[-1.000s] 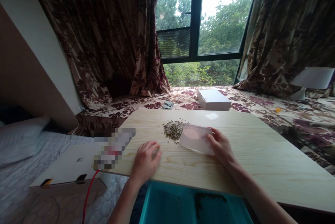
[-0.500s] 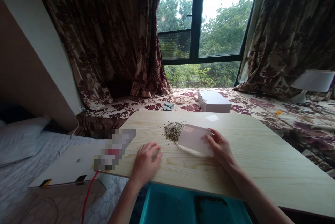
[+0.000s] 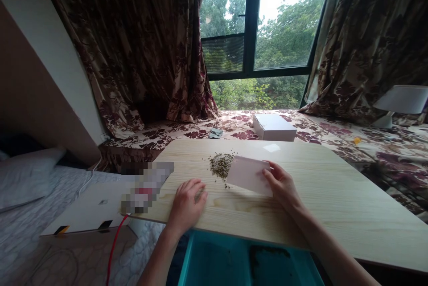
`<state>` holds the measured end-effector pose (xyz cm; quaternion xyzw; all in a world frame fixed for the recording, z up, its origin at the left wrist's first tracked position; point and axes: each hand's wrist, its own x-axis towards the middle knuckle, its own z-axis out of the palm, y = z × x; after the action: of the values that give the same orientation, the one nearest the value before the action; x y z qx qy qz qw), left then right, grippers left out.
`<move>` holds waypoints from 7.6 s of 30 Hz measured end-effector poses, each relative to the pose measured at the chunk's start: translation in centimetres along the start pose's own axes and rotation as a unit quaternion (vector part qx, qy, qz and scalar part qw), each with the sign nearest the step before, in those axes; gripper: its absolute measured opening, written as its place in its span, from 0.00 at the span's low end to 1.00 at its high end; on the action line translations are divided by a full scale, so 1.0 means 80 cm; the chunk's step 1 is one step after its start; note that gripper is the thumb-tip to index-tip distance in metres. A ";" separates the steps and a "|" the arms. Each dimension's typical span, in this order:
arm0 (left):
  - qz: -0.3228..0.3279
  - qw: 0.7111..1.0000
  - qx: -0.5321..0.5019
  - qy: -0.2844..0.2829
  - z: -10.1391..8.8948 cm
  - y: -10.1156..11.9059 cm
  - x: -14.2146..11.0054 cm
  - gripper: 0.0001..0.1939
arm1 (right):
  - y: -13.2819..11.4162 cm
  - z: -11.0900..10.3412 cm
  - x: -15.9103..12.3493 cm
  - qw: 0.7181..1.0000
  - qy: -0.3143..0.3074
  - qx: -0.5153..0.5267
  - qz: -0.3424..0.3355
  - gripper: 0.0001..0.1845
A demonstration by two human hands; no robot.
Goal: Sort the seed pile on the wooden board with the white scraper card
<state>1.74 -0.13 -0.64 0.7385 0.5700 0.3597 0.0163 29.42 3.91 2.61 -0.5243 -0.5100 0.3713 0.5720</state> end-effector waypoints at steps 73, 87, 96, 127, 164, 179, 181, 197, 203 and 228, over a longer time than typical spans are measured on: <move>-0.217 0.904 -0.333 0.156 -0.015 -0.025 -0.004 0.29 | -0.043 0.122 0.037 0.950 -0.311 -0.010 -0.022 0.08; -0.235 0.910 -0.280 0.196 -0.052 -0.021 -0.007 0.24 | -0.035 0.164 0.058 0.904 -0.426 -0.012 0.026 0.11; -0.251 0.902 -0.295 0.190 -0.056 -0.010 -0.009 0.23 | -0.040 0.138 0.059 0.880 -0.469 -0.049 0.054 0.13; -0.111 0.984 -0.131 0.051 0.005 0.000 0.012 0.15 | -0.073 -0.027 0.006 0.948 -0.307 0.036 0.070 0.21; -0.041 0.997 0.036 0.047 0.010 0.002 0.002 0.35 | 0.002 -0.013 0.020 0.996 0.086 -0.017 0.030 0.20; -0.032 0.996 0.075 -0.029 0.010 0.004 0.001 0.19 | 0.011 -0.016 0.022 0.996 0.083 -0.012 0.013 0.21; -0.032 0.996 0.077 -0.027 0.011 0.004 0.001 0.17 | 0.010 -0.015 0.020 0.997 0.074 -0.014 0.009 0.20; -0.032 0.996 0.079 -0.023 0.008 0.004 0.003 0.15 | 0.004 -0.008 0.015 0.998 0.053 -0.001 0.022 0.19; -0.025 0.997 0.076 -0.018 0.007 0.003 0.003 0.18 | 0.004 -0.009 0.016 0.998 0.058 0.023 0.027 0.20; -0.023 0.997 0.069 -0.016 0.002 0.009 0.003 0.13 | 0.003 -0.014 0.019 0.993 0.106 -0.011 0.054 0.20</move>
<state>2.43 -0.07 -0.34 0.7303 0.6101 0.3069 -0.0177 30.87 5.17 2.71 -0.5934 -0.4216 0.3386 0.5963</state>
